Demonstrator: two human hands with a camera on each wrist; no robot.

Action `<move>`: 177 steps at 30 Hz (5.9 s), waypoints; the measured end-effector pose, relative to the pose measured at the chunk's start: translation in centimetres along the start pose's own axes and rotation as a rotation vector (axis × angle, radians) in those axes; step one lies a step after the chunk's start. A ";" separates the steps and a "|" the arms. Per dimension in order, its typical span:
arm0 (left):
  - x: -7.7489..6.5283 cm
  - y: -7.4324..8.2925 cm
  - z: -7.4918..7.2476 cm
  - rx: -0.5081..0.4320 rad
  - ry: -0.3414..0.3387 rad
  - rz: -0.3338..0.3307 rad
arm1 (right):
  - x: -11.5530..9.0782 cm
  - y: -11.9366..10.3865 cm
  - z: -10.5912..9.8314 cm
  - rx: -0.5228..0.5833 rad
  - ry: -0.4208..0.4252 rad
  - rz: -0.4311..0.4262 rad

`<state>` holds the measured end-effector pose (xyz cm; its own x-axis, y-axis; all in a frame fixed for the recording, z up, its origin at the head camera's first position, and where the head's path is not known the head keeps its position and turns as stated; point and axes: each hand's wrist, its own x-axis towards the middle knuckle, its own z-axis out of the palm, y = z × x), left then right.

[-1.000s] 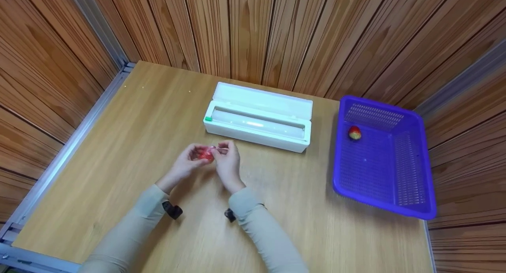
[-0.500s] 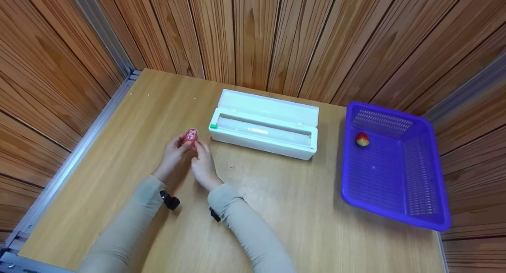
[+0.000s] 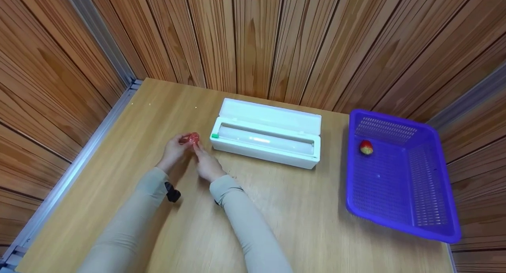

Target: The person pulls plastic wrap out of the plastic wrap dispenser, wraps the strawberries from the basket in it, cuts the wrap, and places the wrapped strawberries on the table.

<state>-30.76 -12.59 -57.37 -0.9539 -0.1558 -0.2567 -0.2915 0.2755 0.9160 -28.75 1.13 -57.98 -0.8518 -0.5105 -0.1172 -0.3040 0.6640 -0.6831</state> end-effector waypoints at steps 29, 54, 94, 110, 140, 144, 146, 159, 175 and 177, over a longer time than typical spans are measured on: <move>3.6 -1.0 0.6 0.348 0.072 0.135 | 3.2 0.9 0.7 -0.202 -0.011 0.034; 3.5 -0.7 0.8 0.417 0.145 0.126 | 2.6 1.9 0.6 -0.039 -0.025 0.006; -1.9 4.8 6.3 0.696 -0.110 0.563 | -15.3 9.7 -9.8 -0.225 -0.040 0.076; -1.1 5.2 6.9 0.775 -0.201 0.502 | -17.9 12.6 -16.4 -0.200 0.122 0.130; 0.4 5.8 7.8 0.869 -0.174 0.565 | -14.8 17.4 -19.7 -0.246 0.384 0.222; 0.4 5.9 8.0 0.836 -0.184 0.535 | -14.4 17.7 -19.6 -0.298 0.436 0.196; 0.4 6.0 8.1 0.810 -0.189 0.516 | -14.3 17.9 -19.4 -0.324 0.467 0.176; 1.1 6.0 8.5 0.775 -0.116 0.438 | -13.6 18.0 -19.0 -0.269 0.567 0.140; 1.3 6.6 8.4 0.769 -0.140 0.460 | -13.3 17.2 -18.7 0.007 0.591 0.411; 1.3 6.6 8.3 0.779 -0.101 0.491 | -13.1 17.2 -18.8 0.062 0.587 0.420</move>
<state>-34.55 -3.14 -54.25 -0.9743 0.2205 0.0466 0.2159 0.8543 0.4728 -30.77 29.47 -54.64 -0.9852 0.1705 0.0159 0.1095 0.6988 -0.7069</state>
